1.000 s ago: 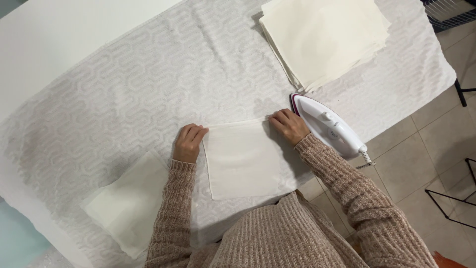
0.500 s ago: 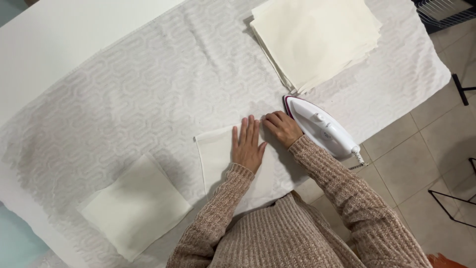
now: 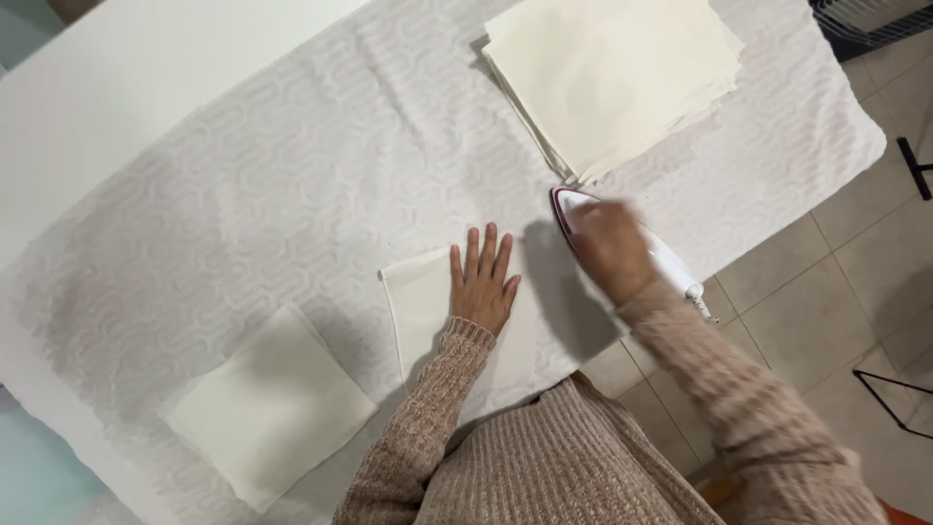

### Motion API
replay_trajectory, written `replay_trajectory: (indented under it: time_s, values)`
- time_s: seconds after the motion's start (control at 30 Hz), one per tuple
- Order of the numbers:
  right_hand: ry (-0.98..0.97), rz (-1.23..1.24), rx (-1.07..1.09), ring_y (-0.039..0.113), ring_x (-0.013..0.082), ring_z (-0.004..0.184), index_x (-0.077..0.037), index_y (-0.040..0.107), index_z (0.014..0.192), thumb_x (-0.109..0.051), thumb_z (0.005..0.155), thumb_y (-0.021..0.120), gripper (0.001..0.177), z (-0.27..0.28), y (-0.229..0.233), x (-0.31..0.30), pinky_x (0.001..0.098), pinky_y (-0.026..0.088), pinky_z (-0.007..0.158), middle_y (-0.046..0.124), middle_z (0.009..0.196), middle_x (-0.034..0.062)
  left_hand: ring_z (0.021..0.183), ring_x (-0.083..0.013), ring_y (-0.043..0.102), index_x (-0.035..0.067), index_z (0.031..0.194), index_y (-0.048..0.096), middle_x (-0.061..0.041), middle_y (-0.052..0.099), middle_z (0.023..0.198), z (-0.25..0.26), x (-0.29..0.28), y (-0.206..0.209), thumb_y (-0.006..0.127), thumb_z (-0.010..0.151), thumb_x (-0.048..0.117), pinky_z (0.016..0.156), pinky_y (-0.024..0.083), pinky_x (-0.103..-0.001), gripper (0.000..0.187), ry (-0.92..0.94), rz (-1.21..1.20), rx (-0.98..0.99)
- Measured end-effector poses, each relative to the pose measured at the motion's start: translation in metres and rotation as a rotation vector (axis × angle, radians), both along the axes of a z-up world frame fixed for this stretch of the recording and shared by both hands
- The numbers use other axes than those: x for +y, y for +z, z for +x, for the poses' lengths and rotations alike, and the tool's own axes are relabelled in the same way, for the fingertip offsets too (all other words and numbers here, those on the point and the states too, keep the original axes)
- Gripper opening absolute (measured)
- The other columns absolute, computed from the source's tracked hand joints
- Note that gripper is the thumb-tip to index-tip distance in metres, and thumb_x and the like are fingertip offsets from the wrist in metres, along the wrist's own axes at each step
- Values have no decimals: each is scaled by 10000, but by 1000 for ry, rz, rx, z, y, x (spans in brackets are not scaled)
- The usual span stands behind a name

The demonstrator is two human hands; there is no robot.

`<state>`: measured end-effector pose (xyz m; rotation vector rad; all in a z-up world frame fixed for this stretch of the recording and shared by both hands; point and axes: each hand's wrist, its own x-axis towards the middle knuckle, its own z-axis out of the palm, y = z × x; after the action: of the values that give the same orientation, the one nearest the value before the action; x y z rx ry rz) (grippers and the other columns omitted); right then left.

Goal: Ironing and folding several small white fabric squares on a workspace.

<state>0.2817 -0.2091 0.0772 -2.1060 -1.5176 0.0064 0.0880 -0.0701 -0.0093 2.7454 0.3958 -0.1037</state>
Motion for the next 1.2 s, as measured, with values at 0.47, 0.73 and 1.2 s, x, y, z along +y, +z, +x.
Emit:
replay_trajectory:
  time_s: [0.47,0.73,1.2]
  values:
    - [-200,-818,148,751,409,821,-98,615,1006,-664,883,614,579,17,22,-38,509,601,744,744,769,193,1576,-363,-4,198,1638,129,-89,22,1725,2,-1,6,311,1064,468,1251,-27,-604,661,46,9,-40]
    - [-33,-855,29,753,357,794,-160,584,1021,-685,878,560,545,35,-13,-32,497,603,727,741,748,138,1502,-353,331,78,1535,411,-144,340,1639,-23,45,-20,576,938,226,1195,224,-640,636,155,225,-335]
    - [129,-774,35,748,308,689,-153,574,937,-678,934,538,525,16,-4,19,436,601,644,721,674,102,930,-122,685,181,971,787,107,708,957,-88,153,-17,773,911,113,859,571,-282,91,358,-164,-729]
